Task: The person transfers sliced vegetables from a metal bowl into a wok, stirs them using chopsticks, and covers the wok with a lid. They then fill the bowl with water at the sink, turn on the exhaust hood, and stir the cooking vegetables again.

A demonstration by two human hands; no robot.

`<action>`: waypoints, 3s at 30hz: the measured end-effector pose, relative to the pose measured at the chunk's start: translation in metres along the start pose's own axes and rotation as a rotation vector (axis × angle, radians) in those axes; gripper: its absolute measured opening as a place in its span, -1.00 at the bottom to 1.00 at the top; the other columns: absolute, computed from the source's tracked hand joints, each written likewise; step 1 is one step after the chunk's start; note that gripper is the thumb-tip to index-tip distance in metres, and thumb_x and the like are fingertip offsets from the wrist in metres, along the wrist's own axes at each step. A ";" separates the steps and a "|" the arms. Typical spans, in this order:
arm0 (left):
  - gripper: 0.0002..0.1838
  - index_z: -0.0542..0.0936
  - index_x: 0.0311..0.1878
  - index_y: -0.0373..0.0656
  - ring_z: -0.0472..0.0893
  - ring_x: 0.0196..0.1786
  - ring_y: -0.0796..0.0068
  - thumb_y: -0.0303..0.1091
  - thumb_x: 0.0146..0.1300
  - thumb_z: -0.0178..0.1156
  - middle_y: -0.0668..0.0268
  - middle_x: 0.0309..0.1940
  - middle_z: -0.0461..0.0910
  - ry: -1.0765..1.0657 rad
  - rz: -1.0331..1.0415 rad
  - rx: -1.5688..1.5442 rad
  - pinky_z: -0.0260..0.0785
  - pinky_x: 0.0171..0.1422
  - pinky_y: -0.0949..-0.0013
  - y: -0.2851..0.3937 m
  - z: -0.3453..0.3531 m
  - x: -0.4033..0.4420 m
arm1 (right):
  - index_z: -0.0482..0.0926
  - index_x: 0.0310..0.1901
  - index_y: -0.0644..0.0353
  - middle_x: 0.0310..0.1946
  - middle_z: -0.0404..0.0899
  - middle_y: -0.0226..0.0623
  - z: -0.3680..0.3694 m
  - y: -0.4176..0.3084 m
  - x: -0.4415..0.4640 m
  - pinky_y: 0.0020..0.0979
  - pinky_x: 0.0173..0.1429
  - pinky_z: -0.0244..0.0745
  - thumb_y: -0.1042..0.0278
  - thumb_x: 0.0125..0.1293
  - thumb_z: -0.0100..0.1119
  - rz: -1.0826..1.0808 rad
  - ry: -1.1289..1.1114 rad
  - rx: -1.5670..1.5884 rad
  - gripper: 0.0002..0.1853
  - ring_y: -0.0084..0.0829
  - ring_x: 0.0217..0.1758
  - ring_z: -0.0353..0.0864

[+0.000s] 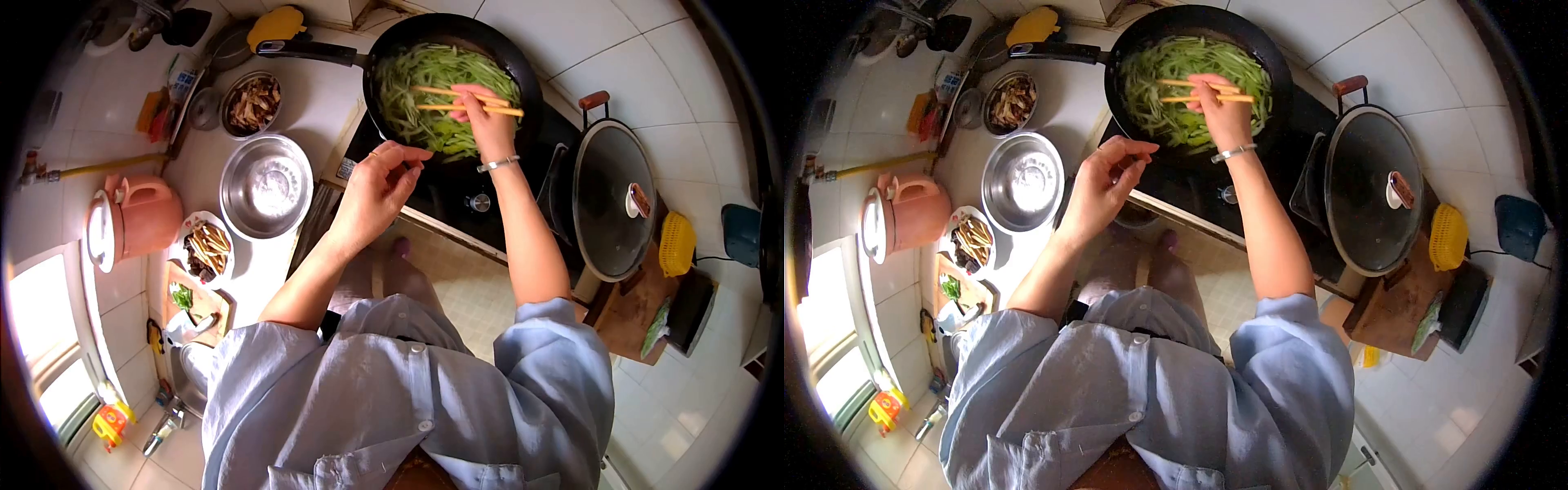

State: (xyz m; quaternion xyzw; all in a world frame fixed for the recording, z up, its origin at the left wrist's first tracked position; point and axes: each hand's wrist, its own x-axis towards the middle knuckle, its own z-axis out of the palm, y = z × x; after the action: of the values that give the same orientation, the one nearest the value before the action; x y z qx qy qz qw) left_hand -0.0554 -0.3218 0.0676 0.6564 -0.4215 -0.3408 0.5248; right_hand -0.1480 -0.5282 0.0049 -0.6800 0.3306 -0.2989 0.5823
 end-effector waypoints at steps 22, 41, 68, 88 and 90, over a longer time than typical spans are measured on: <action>-0.81 0.61 -0.06 -0.29 0.45 -0.32 0.66 -0.47 0.34 0.09 0.38 -0.42 0.50 -0.027 -0.100 -0.080 0.32 -0.20 0.53 0.023 0.016 -0.083 | 0.57 -0.19 0.28 -0.34 0.59 -0.25 -0.085 -0.044 -0.105 -0.48 -0.33 0.52 0.38 0.41 0.02 -0.242 0.183 -0.491 -0.83 -0.44 -0.44 0.68; -0.78 0.59 -0.10 -0.32 0.60 -0.32 0.48 -0.38 0.32 0.10 0.20 -0.37 0.62 0.145 -0.128 -0.106 0.46 -0.18 0.38 -0.049 -0.021 -0.152 | 0.59 -0.20 0.18 -0.19 0.43 -0.22 0.094 -0.063 -0.183 -0.35 -0.12 0.48 0.52 0.24 0.18 -0.578 -0.292 -0.441 -0.89 -0.27 -0.17 0.53; -0.73 0.56 -0.12 -0.28 0.63 -0.38 0.33 -0.38 0.11 0.21 0.16 -0.44 0.63 0.466 -0.340 0.050 0.46 -0.23 0.29 -0.207 -0.143 -0.200 | 0.43 0.00 0.24 -0.03 0.35 -0.14 0.312 0.044 -0.187 -0.08 0.38 0.22 0.47 0.16 0.12 -0.734 -0.599 -0.999 -0.66 -0.14 0.11 0.46; -0.62 0.56 0.09 -0.22 0.66 -0.45 0.40 -0.39 0.19 0.19 0.17 -0.34 0.61 0.568 -0.362 0.232 0.53 -0.29 0.33 -0.195 -0.138 -0.199 | 0.41 0.06 0.30 -0.02 0.38 -0.09 0.331 0.054 -0.173 -0.19 0.14 0.42 0.43 0.22 0.07 -0.700 -0.634 -0.968 -0.64 -0.11 0.06 0.50; -0.64 0.57 0.08 -0.19 0.67 -0.43 0.34 -0.37 0.19 0.21 0.13 -0.29 0.61 0.601 -0.334 0.356 0.53 -0.27 0.29 -0.195 -0.138 -0.199 | 0.41 0.06 0.31 -0.03 0.38 -0.09 0.331 0.053 -0.173 -0.18 0.13 0.43 0.42 0.23 0.06 -0.678 -0.676 -0.952 -0.64 -0.11 0.04 0.51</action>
State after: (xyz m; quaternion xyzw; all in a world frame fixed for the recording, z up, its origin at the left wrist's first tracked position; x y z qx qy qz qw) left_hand 0.0234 -0.0668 -0.0922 0.8673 -0.1889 -0.1357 0.4402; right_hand 0.0045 -0.1986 -0.0989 -0.9847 -0.0058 -0.0577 0.1646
